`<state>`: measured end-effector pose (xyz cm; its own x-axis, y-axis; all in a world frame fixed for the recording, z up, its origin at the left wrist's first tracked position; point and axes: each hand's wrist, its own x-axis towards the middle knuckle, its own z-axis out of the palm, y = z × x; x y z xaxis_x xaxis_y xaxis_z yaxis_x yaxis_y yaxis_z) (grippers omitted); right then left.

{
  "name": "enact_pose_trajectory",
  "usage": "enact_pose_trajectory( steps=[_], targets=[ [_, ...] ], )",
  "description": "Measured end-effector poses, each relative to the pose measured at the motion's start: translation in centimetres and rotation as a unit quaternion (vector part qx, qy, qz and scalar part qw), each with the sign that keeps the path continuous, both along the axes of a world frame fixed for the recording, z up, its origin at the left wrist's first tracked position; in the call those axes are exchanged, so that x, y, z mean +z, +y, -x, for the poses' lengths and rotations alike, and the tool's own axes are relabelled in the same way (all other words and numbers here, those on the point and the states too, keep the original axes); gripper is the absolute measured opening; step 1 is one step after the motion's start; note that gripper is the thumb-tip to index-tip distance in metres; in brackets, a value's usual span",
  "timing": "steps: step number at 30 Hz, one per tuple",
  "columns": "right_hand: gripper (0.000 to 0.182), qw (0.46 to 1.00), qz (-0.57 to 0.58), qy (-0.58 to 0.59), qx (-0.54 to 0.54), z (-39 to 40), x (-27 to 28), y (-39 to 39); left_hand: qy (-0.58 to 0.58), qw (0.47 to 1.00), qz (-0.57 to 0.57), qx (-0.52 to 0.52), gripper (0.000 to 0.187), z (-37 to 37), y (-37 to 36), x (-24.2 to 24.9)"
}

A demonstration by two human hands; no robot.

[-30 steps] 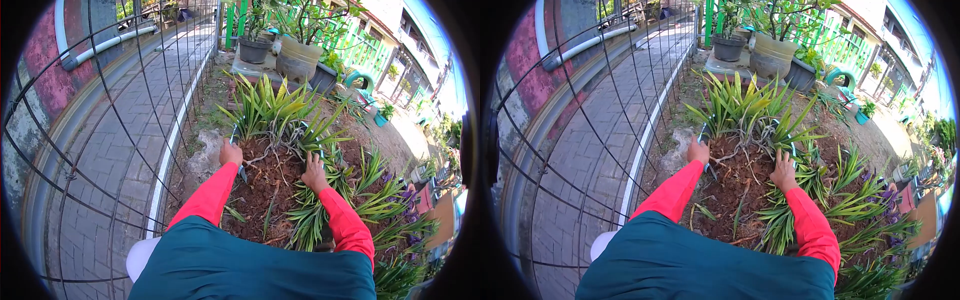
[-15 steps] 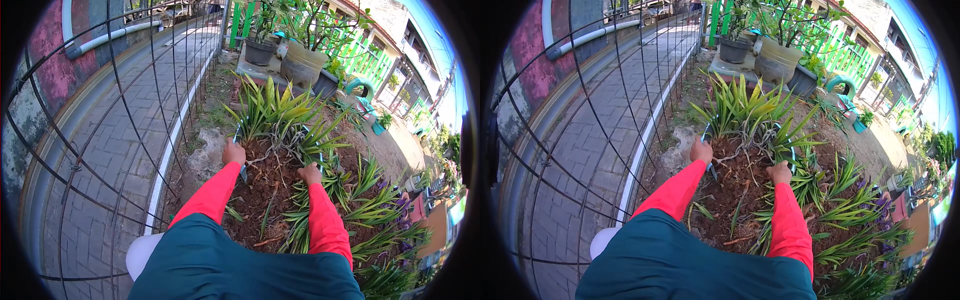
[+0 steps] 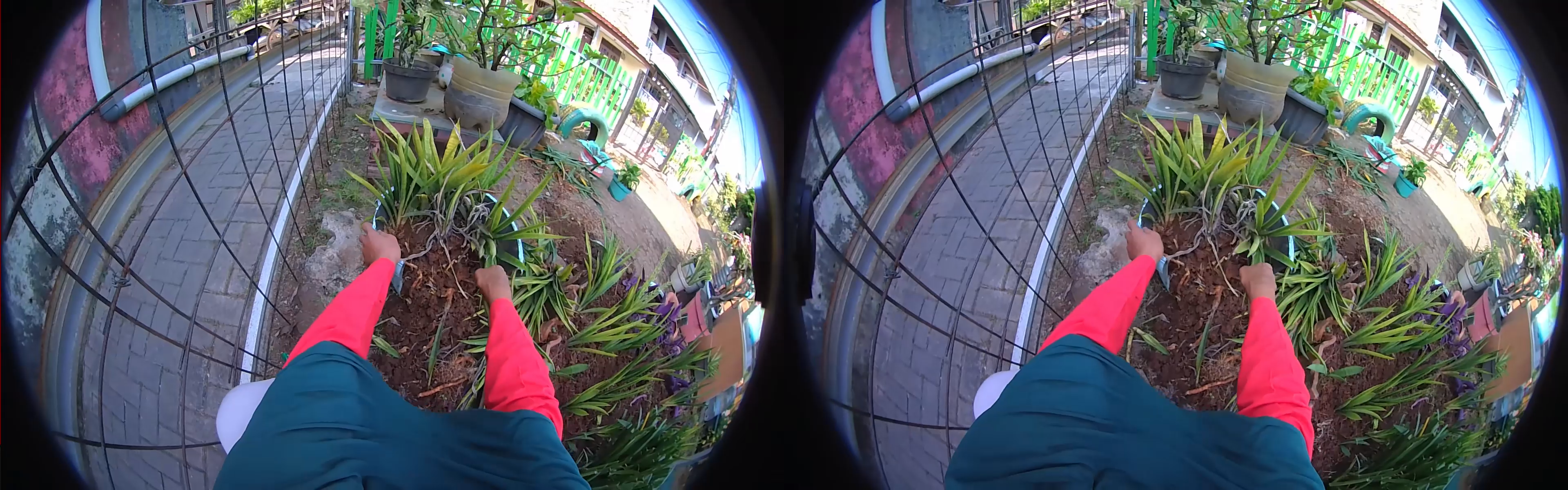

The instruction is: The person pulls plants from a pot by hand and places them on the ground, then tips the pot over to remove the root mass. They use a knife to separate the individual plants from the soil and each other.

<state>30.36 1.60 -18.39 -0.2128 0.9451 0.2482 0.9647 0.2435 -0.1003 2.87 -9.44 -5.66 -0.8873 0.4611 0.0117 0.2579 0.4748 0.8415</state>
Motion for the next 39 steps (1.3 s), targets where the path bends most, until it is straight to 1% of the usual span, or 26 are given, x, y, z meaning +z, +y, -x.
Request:
enact_pose_trajectory(
  steps=[2, 4, 5, 6, 7, 8, 9, 10, 11, 12, 13, 14, 16, 17, 19, 20, 23, 25, 26, 28, 29, 30, 34, 36, 38, 39],
  targets=[
    [0.016, 1.000, 0.012, 0.023, -0.002, 0.2, 2.6, -2.2, -0.001, 1.000, -0.005, 0.005, 0.032, -0.3, 0.3, 0.2],
    [0.021, 0.995, 0.053, 0.009, 0.084, 0.9, 8.0, -7.5, -0.008, 1.000, 0.002, 0.006, 0.031, -0.3, 0.2, -0.2],
    [0.033, 0.984, 0.114, 0.137, -0.022, 2.2, 11.8, -11.1, 0.001, 1.000, 0.003, -0.006, 0.032, 0.1, 0.3, -0.4],
    [0.034, 0.989, 0.113, 0.096, 0.006, 1.7, 9.7, -10.5, 0.011, 1.000, 0.005, -0.021, 0.033, 0.4, 0.2, -0.7],
    [0.038, 0.956, 0.139, 0.236, -0.106, 2.3, 8.9, -10.5, 0.010, 1.000, 0.007, -0.029, 0.033, 0.3, -0.2, -0.6],
    [0.043, 0.943, 0.158, 0.262, -0.128, 2.4, 8.0, -10.3, 0.010, 0.999, 0.005, -0.038, 0.032, 0.3, -0.3, -0.2],
    [0.037, 0.957, 0.045, 0.271, -0.091, 2.3, 5.6, -10.1, 0.008, 0.998, 0.010, -0.055, 0.033, 0.7, 0.1, -0.4],
    [0.039, 0.955, 0.073, 0.270, -0.102, 2.0, 5.1, -9.7, 0.004, 0.998, 0.016, -0.069, 0.034, 0.9, 0.4, -0.8],
    [0.038, 0.950, 0.048, 0.295, -0.086, 1.5, 3.0, -8.5, 0.001, 0.997, 0.020, -0.080, 0.034, 1.0, 0.8, -0.7],
    [0.032, 0.987, 0.043, 0.140, 0.066, 1.0, 4.4, -8.3, -0.001, 0.998, 0.010, -0.069, 0.034, 1.2, 1.2, -0.6],
    [0.026, 0.946, 0.123, 0.298, -0.021, 1.1, 2.8, -6.4, -0.007, 0.998, 0.005, -0.055, 0.035, 0.8, 0.8, -1.1],
    [0.024, 0.977, 0.107, 0.182, 0.014, 1.2, 3.9, -6.2, -0.014, 0.998, 0.013, -0.056, 0.035, 0.4, 0.6, -1.4],
    [0.031, 0.977, 0.170, 0.044, 0.122, 1.5, 9.8, -8.6, 0.000, 1.000, -0.005, 0.003, 0.036, 0.1, 0.8, -1.1],
    [0.031, 0.976, 0.174, 0.040, 0.122, 1.3, 8.1, -8.6, -0.002, 1.000, -0.006, 0.013, 0.037, -0.1, 0.6, -0.6],
    [0.031, 0.980, 0.169, 0.096, 0.030, 0.2, 3.3, -8.4, -0.002, 1.000, 0.003, -0.017, 0.037, 0.5, 0.6, -0.6],
    [0.030, 0.933, 0.163, 0.292, -0.136, 1.9, 9.0, -13.3, 0.006, 0.999, 0.007, -0.051, 0.037, 0.9, 1.0, -0.6],
    [0.029, 0.944, 0.130, 0.266, -0.148, 0.9, 3.8, -11.9, 0.015, 0.997, -0.003, -0.080, 0.036, 1.7, 2.2, -1.3],
    [0.030, 0.980, 0.134, 0.148, -0.015, 0.8, 2.7, -11.1, 0.006, 0.995, 0.002, -0.100, 0.036, 2.1, 2.2, -1.4],
    [0.029, 0.940, 0.252, 0.230, 0.023, 1.0, 8.6, -12.8, 0.002, 0.994, 0.015, -0.105, 0.036, 1.4, 1.5, -1.4],
    [0.030, 0.919, 0.265, 0.289, -0.028, 0.2, 7.7, -13.0, -0.003, 0.999, -0.008, -0.046, 0.036, 0.9, 1.3, -0.6],
    [0.032, 0.948, 0.202, 0.240, -0.053, 0.0, 5.6, -13.5, 0.013, 0.999, -0.012, -0.034, 0.036, 0.7, 1.2, -0.8],
    [0.035, 0.919, 0.166, 0.335, -0.124, 0.6, 5.7, -15.2, 0.012, 0.999, -0.012, -0.030, 0.036, 1.0, 1.0, -1.2],
    [0.036, 0.930, 0.158, 0.304, -0.130, 1.6, 5.3, -16.4, 0.025, 0.997, 0.003, -0.071, 0.035, 1.4, 2.7, -1.3],
    [0.030, 0.954, 0.165, 0.237, -0.079, 1.4, 6.9, -16.0, 0.021, 0.997, -0.004, -0.074, 0.034, 1.3, 3.1, -1.1],
    [0.024, 0.981, 0.147, 0.090, 0.084, -0.9, 5.1, -14.7, 0.003, 0.997, -0.014, -0.075, 0.037, 0.3, 2.0, -1.0],
    [0.025, 0.957, 0.187, 0.223, 0.000, -1.5, 3.4, -14.9, 0.018, 0.998, -0.017, -0.057, 0.037, 0.4, 2.1, -0.9]
  ],
)
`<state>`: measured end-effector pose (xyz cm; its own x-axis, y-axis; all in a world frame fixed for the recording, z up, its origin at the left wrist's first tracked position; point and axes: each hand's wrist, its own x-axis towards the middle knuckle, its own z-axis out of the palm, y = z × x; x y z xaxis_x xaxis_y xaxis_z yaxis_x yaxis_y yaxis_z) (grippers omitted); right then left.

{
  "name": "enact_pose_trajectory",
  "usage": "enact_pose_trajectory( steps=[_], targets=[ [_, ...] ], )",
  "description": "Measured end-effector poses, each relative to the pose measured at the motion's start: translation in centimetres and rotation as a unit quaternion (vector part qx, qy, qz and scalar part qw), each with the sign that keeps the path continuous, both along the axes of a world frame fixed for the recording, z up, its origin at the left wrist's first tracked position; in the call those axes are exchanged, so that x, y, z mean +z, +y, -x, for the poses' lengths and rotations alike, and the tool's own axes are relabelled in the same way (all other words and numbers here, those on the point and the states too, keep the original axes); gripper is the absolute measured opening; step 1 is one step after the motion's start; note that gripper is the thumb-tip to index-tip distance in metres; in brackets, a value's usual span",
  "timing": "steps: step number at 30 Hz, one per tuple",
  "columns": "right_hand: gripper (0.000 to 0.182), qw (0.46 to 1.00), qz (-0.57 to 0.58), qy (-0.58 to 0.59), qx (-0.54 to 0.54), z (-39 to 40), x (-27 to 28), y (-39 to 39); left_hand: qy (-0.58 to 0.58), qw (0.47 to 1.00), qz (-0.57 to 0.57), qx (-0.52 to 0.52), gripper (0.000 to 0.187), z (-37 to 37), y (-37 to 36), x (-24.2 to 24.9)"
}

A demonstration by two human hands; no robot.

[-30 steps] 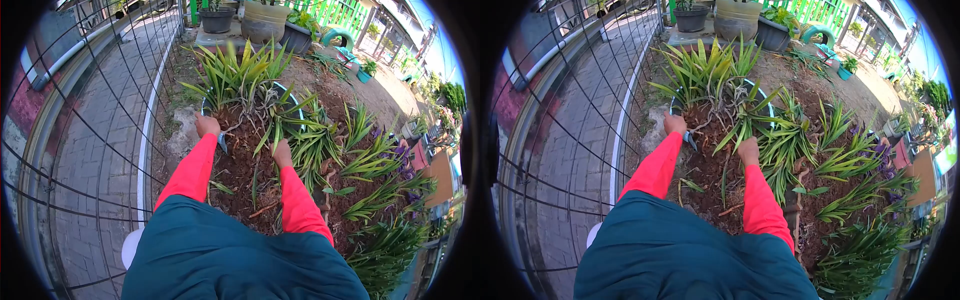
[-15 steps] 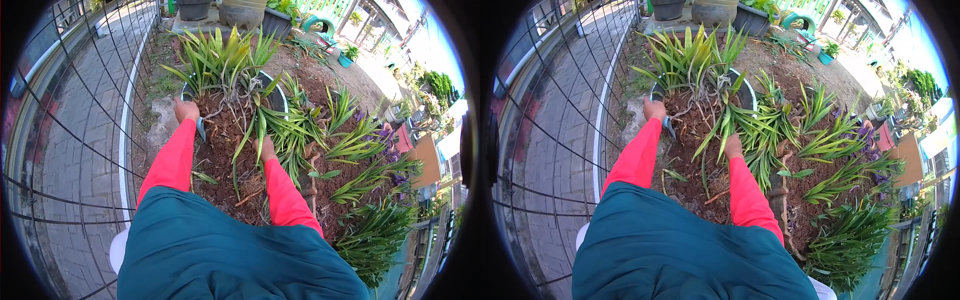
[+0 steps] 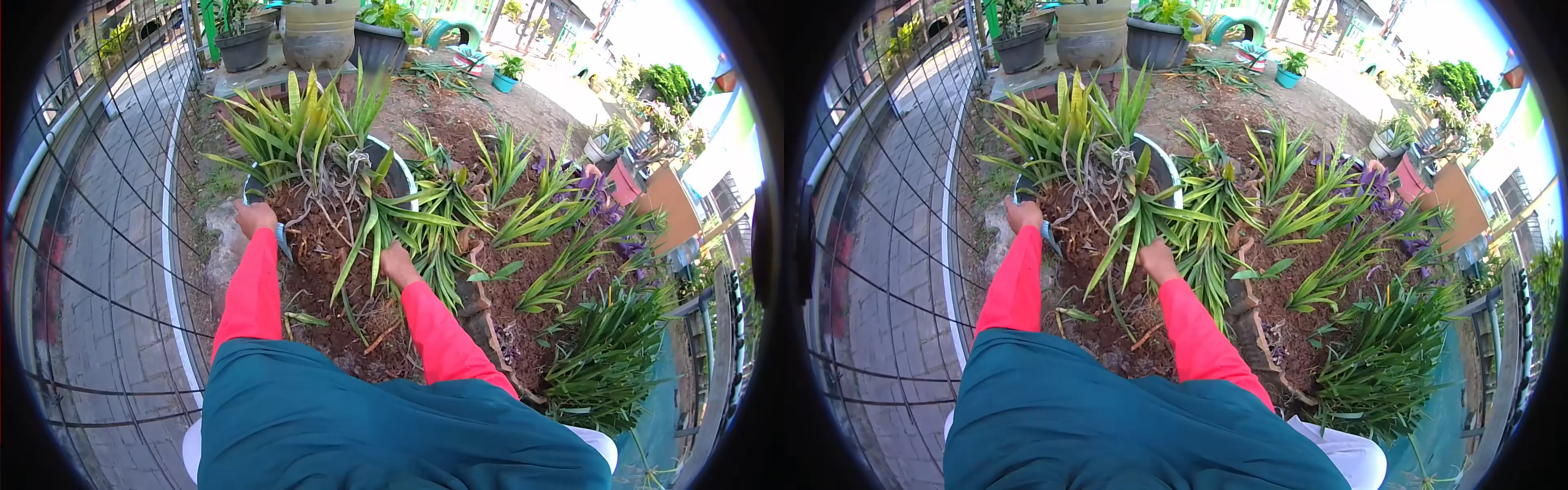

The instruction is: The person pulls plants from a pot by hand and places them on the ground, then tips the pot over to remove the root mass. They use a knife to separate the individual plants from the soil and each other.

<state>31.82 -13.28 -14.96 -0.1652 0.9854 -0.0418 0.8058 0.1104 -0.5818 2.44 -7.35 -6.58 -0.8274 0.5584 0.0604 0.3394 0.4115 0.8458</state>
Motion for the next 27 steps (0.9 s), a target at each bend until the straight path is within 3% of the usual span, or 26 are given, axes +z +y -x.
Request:
enact_pose_trajectory(
  steps=[1, 3, 5, 9, 11, 12, 14, 15, 17, 20, 22, 24, 26, 27],
  targets=[
    [0.033, 0.988, -0.030, -0.119, 0.093, -0.4, 0.1, -0.7, 0.012, 1.000, -0.007, 0.021, 0.037, 0.1, 0.2, 0.1],
    [0.037, 0.999, -0.001, 0.012, -0.051, 0.0, -1.7, -2.5, 0.014, 1.000, 0.000, 0.014, 0.037, 0.7, 0.4, -0.2],
    [0.038, 0.977, 0.042, 0.110, -0.178, 1.2, 0.4, -4.6, 0.024, 0.999, 0.020, -0.025, 0.038, 1.3, 1.5, -1.1],
    [0.032, 0.975, 0.066, 0.120, -0.174, 1.8, 0.5, -3.7, 0.013, 0.999, 0.039, -0.019, 0.038, 1.4, 2.4, -0.7],
    [0.034, 0.973, 0.065, 0.132, -0.178, 1.4, 1.6, -4.3, 0.077, 0.996, 0.045, -0.021, 0.038, 1.5, 1.4, -0.5],
    [0.036, 0.991, 0.057, 0.070, -0.098, 1.2, 2.5, -4.5, 0.133, 0.987, 0.086, -0.015, 0.038, 1.3, 0.1, 1.5],
    [0.045, 0.968, 0.101, 0.115, -0.199, 1.8, 1.8, -3.8, 0.311, 0.942, 0.123, 0.013, 0.035, 1.4, -1.5, 2.6],
    [0.045, 0.968, 0.098, 0.119, -0.198, 1.7, 1.4, -3.5, 0.314, 0.942, 0.121, 0.014, 0.035, 1.0, -2.0, 2.9],
    [0.049, 0.969, 0.109, 0.114, -0.190, 1.8, 0.6, -3.2, 0.417, 0.901, -0.048, -0.112, 0.031, 0.1, -2.5, 4.1],
    [0.048, 0.968, 0.106, 0.128, -0.189, 2.2, 0.9, -3.5, 0.386, 0.836, -0.249, -0.299, 0.017, -8.7, -3.7, 10.5],
    [0.046, 0.964, 0.119, 0.130, -0.197, 1.9, 2.1, -3.6, 0.371, 0.759, -0.355, -0.401, 0.014, -15.7, -3.5, 14.1],
    [0.046, 0.964, 0.121, 0.128, -0.201, 1.8, 3.8, -4.1, 0.361, 0.705, -0.345, -0.504, 0.012, -22.4, -2.9, 15.6],
    [0.044, 0.963, 0.125, 0.130, -0.200, 2.0, 2.7, -3.5, 0.447, 0.671, -0.163, -0.568, 0.022, -27.4, -1.0, 13.9],
    [0.044, 0.975, 0.108, 0.110, -0.160, 2.0, 0.0, -2.2, 0.486, 0.658, 0.008, -0.575, 0.029, -29.6, 0.0, 13.1]
  ],
)
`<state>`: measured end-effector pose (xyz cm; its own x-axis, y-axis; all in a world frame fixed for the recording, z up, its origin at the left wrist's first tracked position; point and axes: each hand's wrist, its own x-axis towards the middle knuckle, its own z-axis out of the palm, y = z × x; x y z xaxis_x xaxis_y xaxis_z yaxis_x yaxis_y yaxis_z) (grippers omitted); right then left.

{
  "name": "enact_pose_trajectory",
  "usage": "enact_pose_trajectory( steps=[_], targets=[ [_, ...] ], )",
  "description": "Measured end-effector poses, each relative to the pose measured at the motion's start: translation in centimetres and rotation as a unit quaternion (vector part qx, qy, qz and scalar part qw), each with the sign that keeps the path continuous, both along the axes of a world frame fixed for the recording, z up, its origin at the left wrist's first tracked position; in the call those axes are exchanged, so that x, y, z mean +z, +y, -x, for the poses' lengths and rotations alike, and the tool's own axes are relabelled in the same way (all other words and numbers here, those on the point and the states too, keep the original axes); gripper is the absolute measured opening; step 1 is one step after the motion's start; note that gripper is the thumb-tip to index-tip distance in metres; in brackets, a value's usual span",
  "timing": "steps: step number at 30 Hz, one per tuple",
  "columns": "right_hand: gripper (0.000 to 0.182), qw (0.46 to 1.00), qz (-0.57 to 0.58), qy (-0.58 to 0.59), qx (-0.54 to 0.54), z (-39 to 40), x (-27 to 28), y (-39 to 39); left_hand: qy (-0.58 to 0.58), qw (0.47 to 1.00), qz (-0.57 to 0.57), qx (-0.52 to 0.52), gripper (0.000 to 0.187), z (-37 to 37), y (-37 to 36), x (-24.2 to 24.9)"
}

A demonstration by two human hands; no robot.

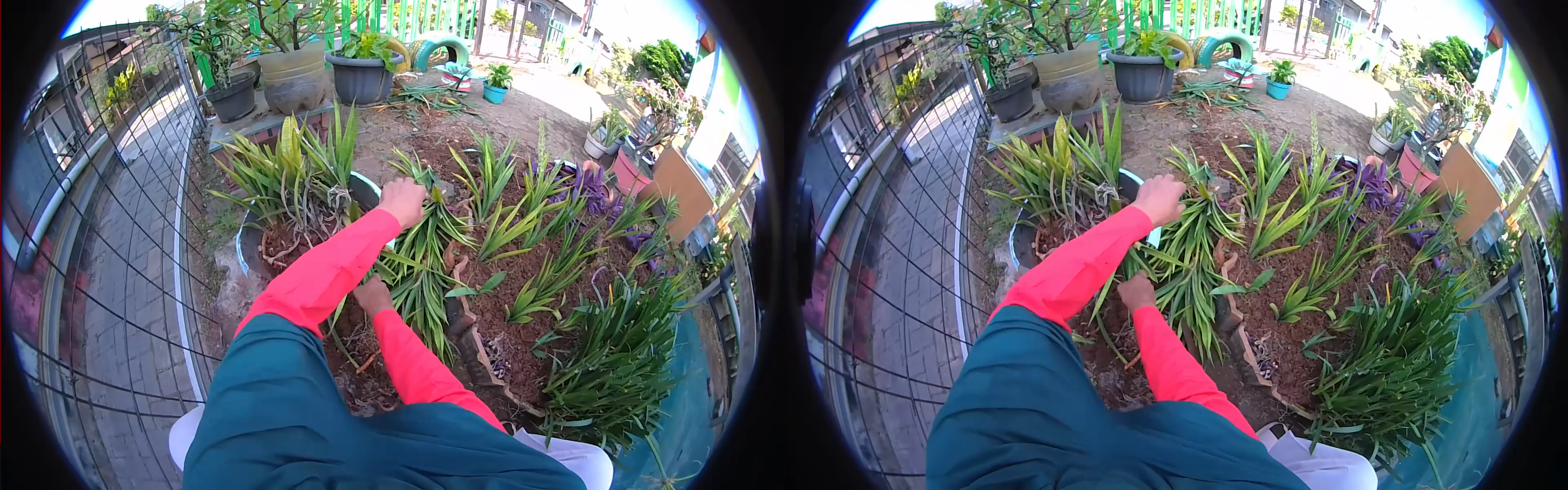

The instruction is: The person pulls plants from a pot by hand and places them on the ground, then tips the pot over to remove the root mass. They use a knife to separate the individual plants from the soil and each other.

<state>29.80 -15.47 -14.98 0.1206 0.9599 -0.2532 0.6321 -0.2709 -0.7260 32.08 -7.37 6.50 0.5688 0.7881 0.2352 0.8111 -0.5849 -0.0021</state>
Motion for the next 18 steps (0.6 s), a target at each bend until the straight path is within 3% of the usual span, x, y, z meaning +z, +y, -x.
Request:
enact_pose_trajectory(
  steps=[1, 2, 3, 4, 5, 6, 7, 8, 9, 10, 11, 13, 15, 16, 17, 18],
  targets=[
    [0.044, 1.000, -0.009, -0.008, 0.022, -0.1, -1.0, 0.4, 0.075, 0.991, 0.102, 0.052, 0.040, -1.6, 0.7, -0.8],
    [0.044, 0.999, -0.019, -0.015, 0.044, -0.2, -2.1, 0.7, 0.079, 0.990, 0.103, 0.055, 0.040, -2.2, 1.5, -2.7],
    [0.044, 0.986, -0.093, -0.054, 0.125, -0.5, -2.5, 0.7, 0.039, 0.985, 0.113, 0.128, 0.043, -2.7, 2.5, -5.6],
    [0.041, 0.984, -0.138, -0.025, 0.109, -0.3, -3.4, 0.6, 0.000, 0.973, 0.121, 0.197, 0.048, -3.1, 4.2, -9.5],
    [0.039, 0.978, -0.184, 0.002, 0.095, -0.2, -4.2, 0.5, 0.136, 0.972, -0.024, 0.188, 0.052, -3.4, 5.9, -13.8],
    [0.037, 0.969, -0.229, 0.028, 0.084, -0.1, -4.7, 0.3, 0.174, 0.968, -0.048, 0.174, 0.048, -2.9, 5.0, -13.9],
    [0.034, 0.961, -0.271, 0.033, 0.054, 0.1, -4.6, -0.4, 0.099, 0.961, 0.005, 0.259, 0.049, -3.0, 2.7, -12.0],
    [0.030, 0.950, -0.310, 0.035, 0.023, 0.1, -4.5, -0.9, 0.063, 0.961, -0.048, 0.265, 0.053, -2.2, 2.4, -12.9],
    [0.026, 0.975, -0.220, 0.028, 0.012, -0.4, -3.9, -0.8, 0.060, 0.960, -0.081, 0.262, 0.060, -1.3, 2.0, -13.1],
    [0.022, 0.991, -0.128, 0.025, 0.004, -0.5, -3.6, -0.4, -0.024, 0.968, -0.006, 0.251, 0.068, -0.6, 1.3, -12.3],
    [0.026, 0.972, -0.126, 0.196, -0.015, 0.5, -6.7, 1.0, -0.092, 0.957, 0.043, 0.272, 0.073, -0.8, 1.5, -12.2],
    [0.036, 0.835, -0.110, 0.535, -0.075, 2.5, -13.2, 3.7, -0.103, 0.959, 0.054, 0.257, 0.073, -0.9, 2.1, -12.4],
    [0.045, 0.639, -0.012, 0.762, -0.104, 2.2, -14.2, 4.1, -0.110, 0.962, 0.067, 0.242, 0.072, -1.1, 2.4, -12.9],
    [0.040, 0.843, -0.034, 0.535, -0.049, 0.6, -9.7, 2.3, -0.105, 0.964, 0.073, 0.233, 0.072, -0.8, 2.7, -13.0],
    [0.037, 0.965, -0.050, 0.257, 0.013, -0.3, -6.7, 1.1, -0.109, 0.963, 0.086, 0.231, 0.071, -0.8, 2.6, -12.7],
    [0.037, 0.964, -0.046, 0.262, 0.015, 0.2, -8.9, 2.1, -0.104, 0.962, 0.088, 0.235, 0.071, -1.0, 2.5, -12.5]
  ],
)
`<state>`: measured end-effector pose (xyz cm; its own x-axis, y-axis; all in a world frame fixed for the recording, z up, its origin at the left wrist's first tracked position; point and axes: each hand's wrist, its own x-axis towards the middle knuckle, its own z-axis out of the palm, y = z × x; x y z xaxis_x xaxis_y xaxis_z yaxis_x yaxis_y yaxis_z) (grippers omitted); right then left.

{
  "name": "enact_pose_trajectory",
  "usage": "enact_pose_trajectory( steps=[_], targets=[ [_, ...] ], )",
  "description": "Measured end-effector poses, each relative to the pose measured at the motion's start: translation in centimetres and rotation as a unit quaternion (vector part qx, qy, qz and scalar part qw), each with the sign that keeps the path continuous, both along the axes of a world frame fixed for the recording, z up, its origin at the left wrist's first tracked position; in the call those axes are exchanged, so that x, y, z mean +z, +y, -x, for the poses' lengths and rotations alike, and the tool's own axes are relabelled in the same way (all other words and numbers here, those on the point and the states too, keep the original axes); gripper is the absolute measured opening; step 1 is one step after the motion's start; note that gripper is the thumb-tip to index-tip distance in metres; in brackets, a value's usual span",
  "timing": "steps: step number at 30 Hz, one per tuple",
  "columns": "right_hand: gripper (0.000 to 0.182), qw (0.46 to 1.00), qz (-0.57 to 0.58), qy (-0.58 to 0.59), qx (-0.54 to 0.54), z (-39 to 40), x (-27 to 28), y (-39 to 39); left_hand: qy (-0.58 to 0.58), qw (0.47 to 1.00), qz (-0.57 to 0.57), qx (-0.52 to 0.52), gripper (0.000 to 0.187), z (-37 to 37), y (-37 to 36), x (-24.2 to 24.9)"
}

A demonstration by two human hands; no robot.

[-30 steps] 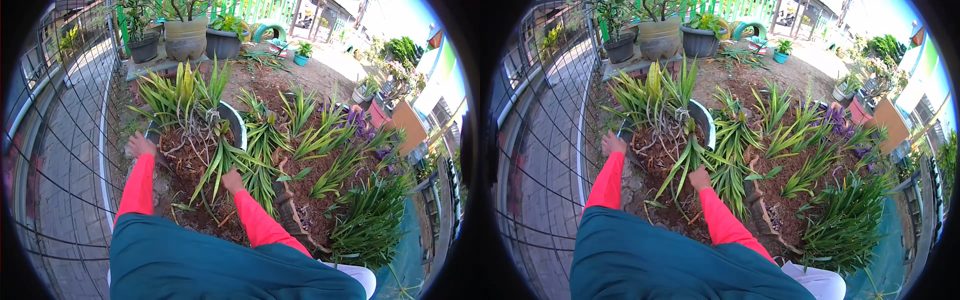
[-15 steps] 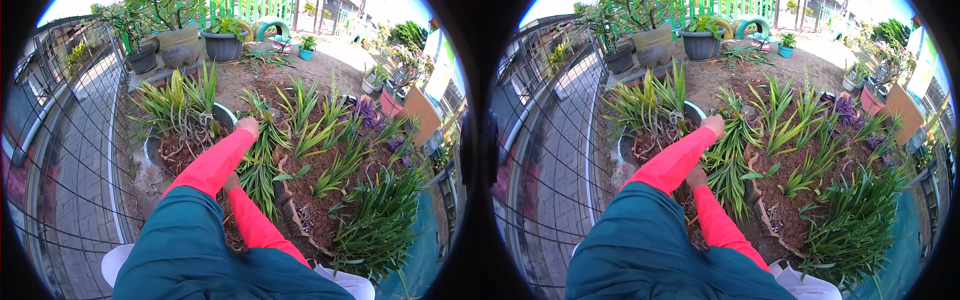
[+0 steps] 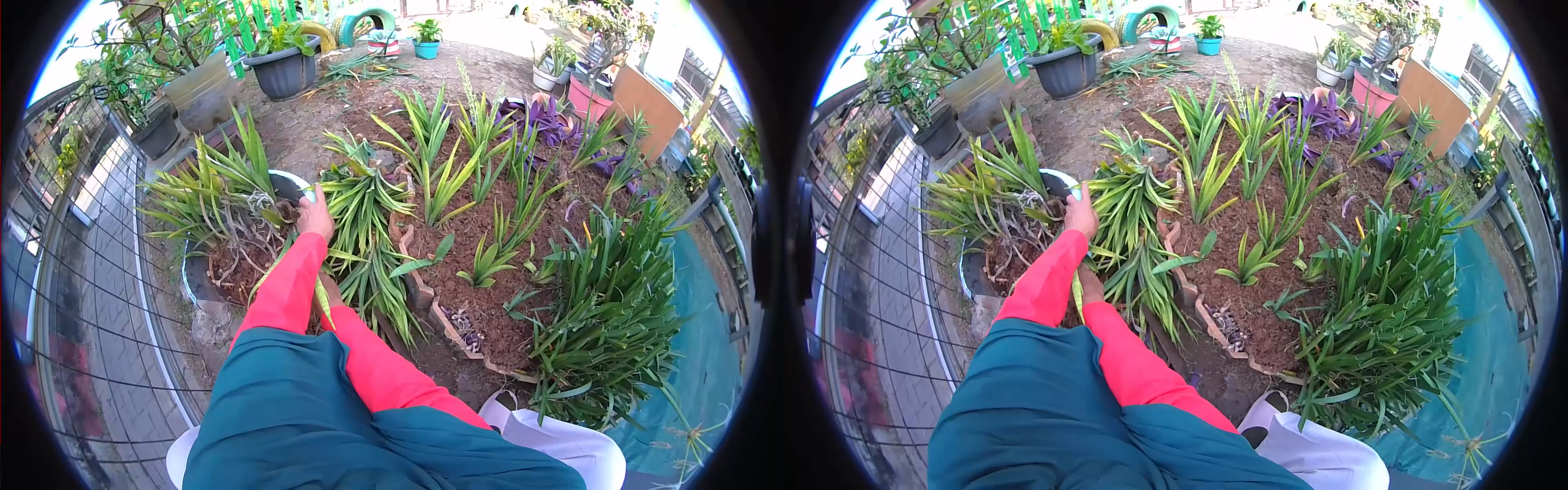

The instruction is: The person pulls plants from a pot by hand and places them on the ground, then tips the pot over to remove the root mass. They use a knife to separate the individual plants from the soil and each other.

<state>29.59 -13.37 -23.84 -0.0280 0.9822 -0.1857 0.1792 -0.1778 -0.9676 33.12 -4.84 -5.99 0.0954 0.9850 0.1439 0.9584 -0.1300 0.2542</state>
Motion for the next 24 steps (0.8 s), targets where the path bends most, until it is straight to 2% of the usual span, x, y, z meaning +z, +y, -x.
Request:
enact_pose_trajectory(
  steps=[2, 3, 4, 6, 7, 10, 13, 17, 23, 24],
  targets=[
    [0.033, 0.997, -0.038, 0.061, -0.037, -0.1, 0.3, -1.4, 0.037, 0.999, 0.004, 0.009, 0.068, 0.0, 0.0, 0.3],
    [0.032, 0.985, -0.046, 0.159, -0.051, 0.4, -0.3, -1.5, 0.034, 0.999, -0.005, 0.009, 0.067, 0.1, 0.1, 0.1],
    [0.031, 0.948, -0.047, 0.311, -0.058, 0.8, -1.1, -1.5, 0.031, 0.999, -0.011, 0.012, 0.065, -0.1, 0.3, -0.2],
    [0.029, 0.785, -0.019, 0.617, -0.049, 1.5, -2.7, -1.2, 0.027, 0.999, -0.005, 0.020, 0.062, -0.5, 0.4, -0.1],
    [0.028, 0.714, -0.010, 0.700, -0.027, 1.6, -3.6, -1.1, 0.033, 0.999, 0.008, 0.015, 0.062, -0.5, 0.2, 0.3],
    [0.028, 0.844, -0.013, 0.530, -0.084, 0.1, -0.7, -3.4, 0.013, 1.000, 0.001, 0.008, 0.062, -0.4, 0.3, 0.1],
    [0.029, 0.906, -0.016, 0.411, -0.096, -1.3, 1.5, -4.7, 0.005, 1.000, -0.005, 0.005, 0.061, -0.5, 0.6, -0.4],
    [0.032, 0.939, -0.014, 0.334, -0.085, -2.5, 3.0, -5.8, 0.003, 1.000, -0.001, 0.006, 0.061, -0.7, 0.9, -0.7],
    [0.040, 0.947, 0.009, 0.315, -0.070, -3.2, 6.1, -7.3, -0.019, 1.000, 0.007, -0.009, 0.062, -0.5, 0.9, -0.5],
    [0.041, 0.962, 0.001, 0.267, -0.054, -3.4, 5.7, -7.2, -0.028, 1.000, 0.003, -0.013, 0.061, -0.5, 1.0, -0.6]
  ],
)
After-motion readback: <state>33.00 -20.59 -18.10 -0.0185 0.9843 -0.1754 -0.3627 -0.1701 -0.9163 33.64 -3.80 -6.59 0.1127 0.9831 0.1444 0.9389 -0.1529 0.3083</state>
